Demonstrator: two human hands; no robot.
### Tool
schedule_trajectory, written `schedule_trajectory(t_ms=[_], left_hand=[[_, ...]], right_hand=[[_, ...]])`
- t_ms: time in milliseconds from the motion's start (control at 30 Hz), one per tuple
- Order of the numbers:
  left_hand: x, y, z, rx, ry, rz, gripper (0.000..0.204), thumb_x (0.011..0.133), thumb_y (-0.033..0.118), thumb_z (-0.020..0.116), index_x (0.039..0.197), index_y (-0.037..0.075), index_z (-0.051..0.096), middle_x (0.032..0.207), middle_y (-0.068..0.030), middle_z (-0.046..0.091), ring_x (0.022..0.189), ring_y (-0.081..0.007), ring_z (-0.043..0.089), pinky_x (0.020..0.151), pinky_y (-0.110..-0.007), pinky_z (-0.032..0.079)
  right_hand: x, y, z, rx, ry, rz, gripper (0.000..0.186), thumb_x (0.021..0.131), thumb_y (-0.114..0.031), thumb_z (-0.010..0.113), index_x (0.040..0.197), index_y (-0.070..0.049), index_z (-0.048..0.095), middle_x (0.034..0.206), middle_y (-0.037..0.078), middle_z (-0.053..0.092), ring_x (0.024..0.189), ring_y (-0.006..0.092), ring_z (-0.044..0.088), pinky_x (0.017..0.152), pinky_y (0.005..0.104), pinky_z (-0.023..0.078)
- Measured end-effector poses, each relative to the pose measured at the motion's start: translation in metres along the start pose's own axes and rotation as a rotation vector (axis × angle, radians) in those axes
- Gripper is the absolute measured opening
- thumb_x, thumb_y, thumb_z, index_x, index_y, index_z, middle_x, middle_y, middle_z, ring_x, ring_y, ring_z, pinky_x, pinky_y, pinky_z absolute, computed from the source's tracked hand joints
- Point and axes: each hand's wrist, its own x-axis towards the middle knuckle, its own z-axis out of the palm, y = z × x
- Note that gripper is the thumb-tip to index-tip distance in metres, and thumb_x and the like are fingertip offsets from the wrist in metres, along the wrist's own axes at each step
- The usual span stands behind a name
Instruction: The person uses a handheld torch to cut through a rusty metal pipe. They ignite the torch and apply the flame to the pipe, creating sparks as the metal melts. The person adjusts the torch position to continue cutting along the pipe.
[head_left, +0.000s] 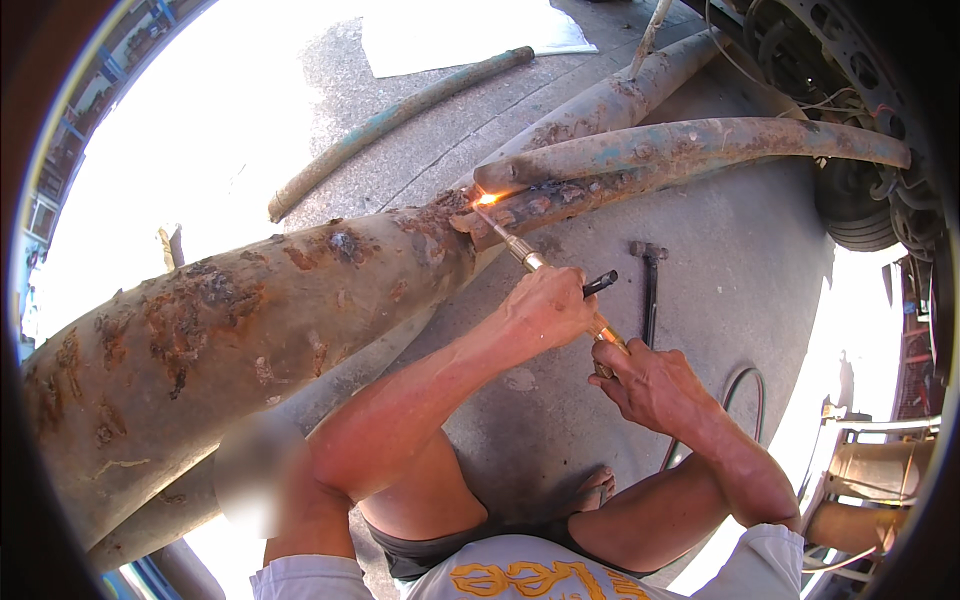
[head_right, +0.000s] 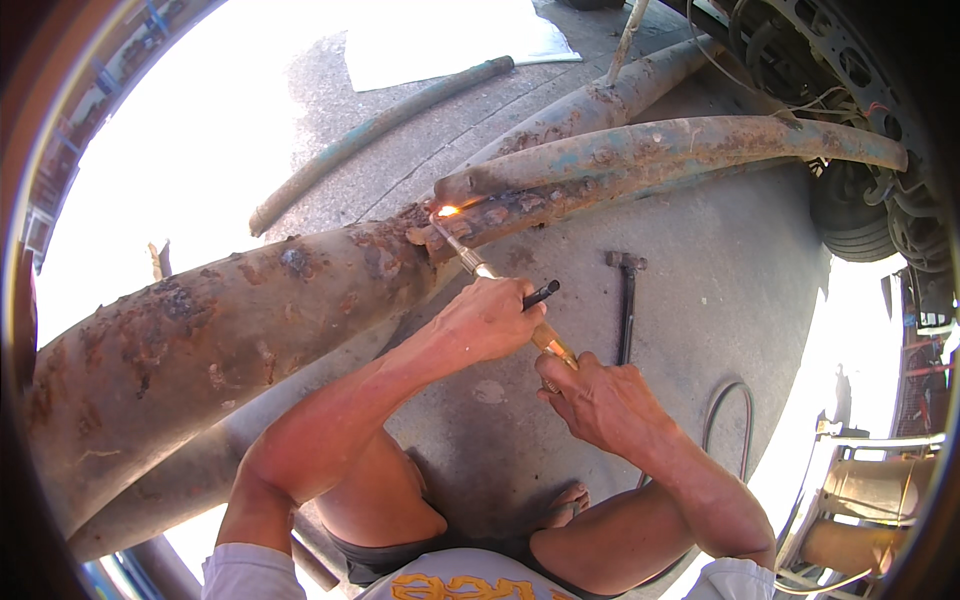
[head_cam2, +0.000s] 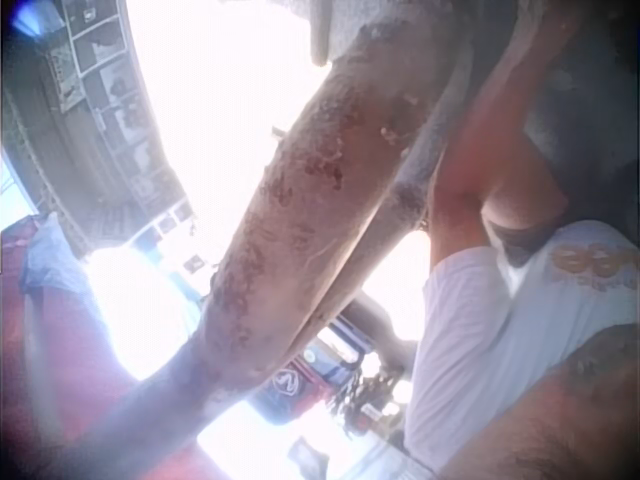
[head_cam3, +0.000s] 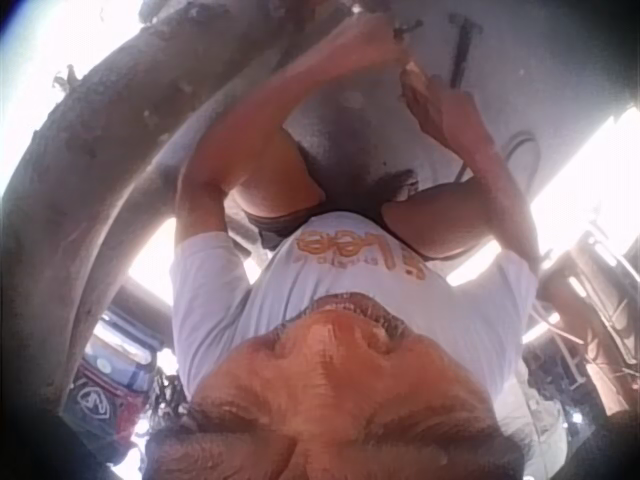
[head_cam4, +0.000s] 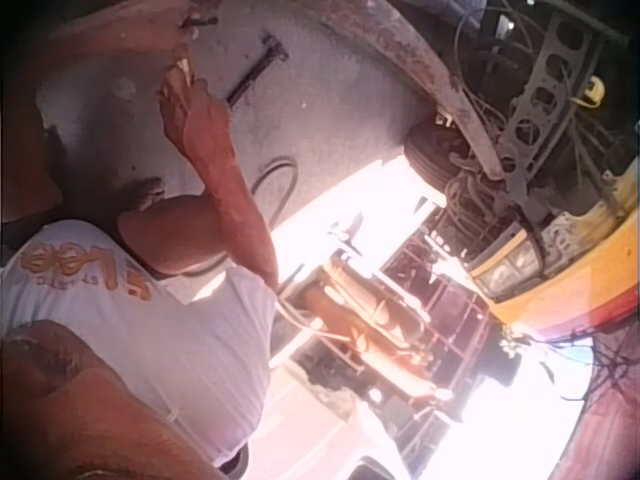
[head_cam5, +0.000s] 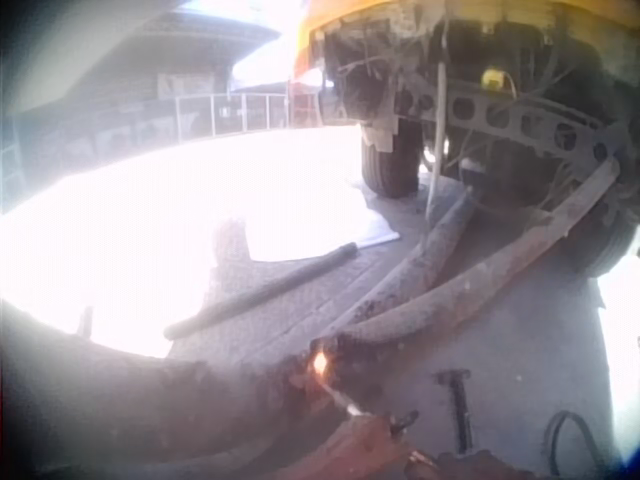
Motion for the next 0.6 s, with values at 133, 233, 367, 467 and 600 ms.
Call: schedule_trajectory(t_ms=[133, 233, 367, 467, 600], left_hand=[[0.0031, -0.0032, 0.0044, -0.005, 0.031, -0.004, 0.040, 0.104, 0.037, 0.059, 0.111, -0.001, 0.071, 0.097, -0.0269, 0.074, 0.098, -0.0466, 0.072, 0.086, -0.055, 0.055], [0.0049, -0.0060, 0.0085, -0.034, 0.122, 0.061, 0.033, 0.096, 0.026, 0.063, 0.098, -0.005, 0.073, 0.087, -0.0313, 0.073, 0.087, -0.0486, 0.074, 0.080, -0.054, 0.058], [0.0049, -0.0074, 0.0100, -0.066, 0.124, 0.081, 0.033, 0.096, 0.026, 0.063, 0.098, -0.005, 0.073, 0.087, -0.0312, 0.073, 0.088, -0.0488, 0.074, 0.081, -0.054, 0.059], [0.0038, -0.0061, 0.0086, -0.063, 0.115, 0.080, 0.033, 0.096, 0.026, 0.062, 0.099, -0.005, 0.073, 0.087, -0.0310, 0.073, 0.087, -0.0489, 0.074, 0.080, -0.054, 0.059], [0.0021, -0.0020, 0.0043, -0.019, 0.054, 0.040, 0.039, 0.102, 0.033, 0.060, 0.109, -0.004, 0.072, 0.092, -0.0282, 0.074, 0.093, -0.0465, 0.074, 0.084, -0.054, 0.056]], right_hand=[[0.0002, 0.0011, 0.0014, 0.028, 0.021, -0.006, 0.034, 0.103, -0.031, 0.069, 0.121, -0.014, 0.045, 0.082, 0.017, 0.065, 0.065, 0.0363, 0.072, 0.055, 0.0464, 0.057], [-0.0004, 0.0030, 0.0047, 0.015, 0.047, -0.009, 0.039, 0.099, -0.018, 0.070, 0.130, -0.014, 0.046, 0.083, 0.017, 0.066, 0.065, 0.0365, 0.071, 0.056, 0.0471, 0.056], [0.0003, 0.0046, 0.0082, -0.027, 0.025, 0.061, 0.068, 0.091, -0.003, 0.066, 0.152, -0.014, 0.038, 0.084, 0.016, 0.066, 0.064, 0.0359, 0.069, 0.055, 0.0471, 0.055], [0.0007, 0.0035, 0.0069, -0.036, -0.006, 0.096, 0.076, 0.090, 0.000, 0.064, 0.158, -0.015, 0.034, 0.085, 0.016, 0.067, 0.066, 0.0366, 0.070, 0.058, 0.0476, 0.056], [0.0002, 0.0010, 0.0032, -0.042, -0.037, 0.130, 0.066, 0.095, -0.004, 0.063, 0.155, -0.015, 0.037, 0.087, 0.016, 0.068, 0.072, 0.0385, 0.071, 0.063, 0.0498, 0.058]])
